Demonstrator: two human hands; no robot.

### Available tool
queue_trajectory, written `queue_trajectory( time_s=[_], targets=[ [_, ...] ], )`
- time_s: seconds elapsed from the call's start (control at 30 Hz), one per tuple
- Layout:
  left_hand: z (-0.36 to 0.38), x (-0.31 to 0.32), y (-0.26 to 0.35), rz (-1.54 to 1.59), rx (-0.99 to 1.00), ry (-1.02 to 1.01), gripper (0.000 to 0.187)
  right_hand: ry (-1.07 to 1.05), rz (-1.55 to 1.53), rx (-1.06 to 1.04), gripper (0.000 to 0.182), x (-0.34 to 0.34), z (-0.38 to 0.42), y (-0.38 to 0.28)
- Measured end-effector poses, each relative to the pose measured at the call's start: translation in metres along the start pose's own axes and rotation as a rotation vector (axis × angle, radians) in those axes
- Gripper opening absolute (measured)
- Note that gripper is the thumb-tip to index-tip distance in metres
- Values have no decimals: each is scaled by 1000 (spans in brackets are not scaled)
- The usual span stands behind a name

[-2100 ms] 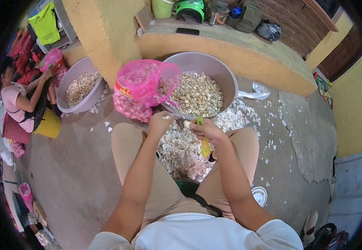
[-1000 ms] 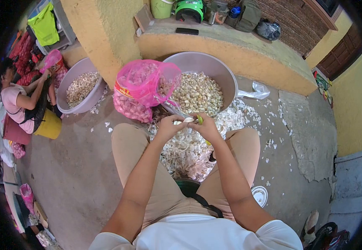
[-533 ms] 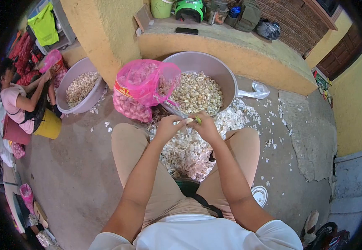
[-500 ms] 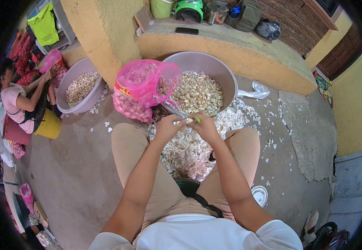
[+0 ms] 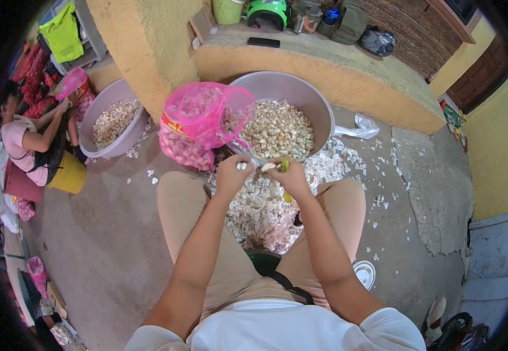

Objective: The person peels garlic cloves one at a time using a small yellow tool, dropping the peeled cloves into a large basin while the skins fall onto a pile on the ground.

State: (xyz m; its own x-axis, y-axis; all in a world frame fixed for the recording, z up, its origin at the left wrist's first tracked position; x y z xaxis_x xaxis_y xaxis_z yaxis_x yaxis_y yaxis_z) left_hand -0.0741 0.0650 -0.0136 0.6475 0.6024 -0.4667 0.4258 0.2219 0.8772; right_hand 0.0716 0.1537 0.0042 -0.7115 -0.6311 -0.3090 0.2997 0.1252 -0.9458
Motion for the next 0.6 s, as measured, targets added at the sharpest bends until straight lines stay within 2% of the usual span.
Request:
queue_trajectory(
  time_s=[0.07, 0.17, 0.27, 0.37, 0.47, 0.57, 0.6],
  targets=[
    [-4, -5, -7, 47, -43, 10, 20, 3, -49, 82, 26, -8, 2, -5],
    [-5, 17, -37, 381, -242, -129, 20, -37, 4, 125, 23, -12, -7, 8],
    [6, 20, -41, 581, -552, -174, 29, -202, 304, 92, 22, -1, -13, 44],
    [12, 26, -42, 750, -686, -176, 37, -164, 258, 341, 18, -10, -3, 19],
    [15, 42, -47, 832, -684, -289, 39, 83, -479, 294, 24, -15, -31, 43],
    [19, 39, -29, 746, -648, -273, 39, 117, -513, 340, 29, -14, -31, 41],
    [8, 46, -43, 729, -498, -256, 33, 53, -384, 350, 33, -8, -31, 41]
  ],
)
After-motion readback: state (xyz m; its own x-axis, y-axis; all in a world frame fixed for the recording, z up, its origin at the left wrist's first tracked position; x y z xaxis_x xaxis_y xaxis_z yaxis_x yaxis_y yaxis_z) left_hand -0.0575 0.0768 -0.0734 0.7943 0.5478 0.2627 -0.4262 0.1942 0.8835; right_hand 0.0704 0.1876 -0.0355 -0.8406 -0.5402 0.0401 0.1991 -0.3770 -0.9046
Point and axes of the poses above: each hand's wrist, its own z-axis away from the middle knuckle, its own x-axis out of the palm, y = z × x, the point moved 8 cm from there along -z, towards the middle knuckle, and after that the axes turned 1 degree about x, right-handed, at the moved point
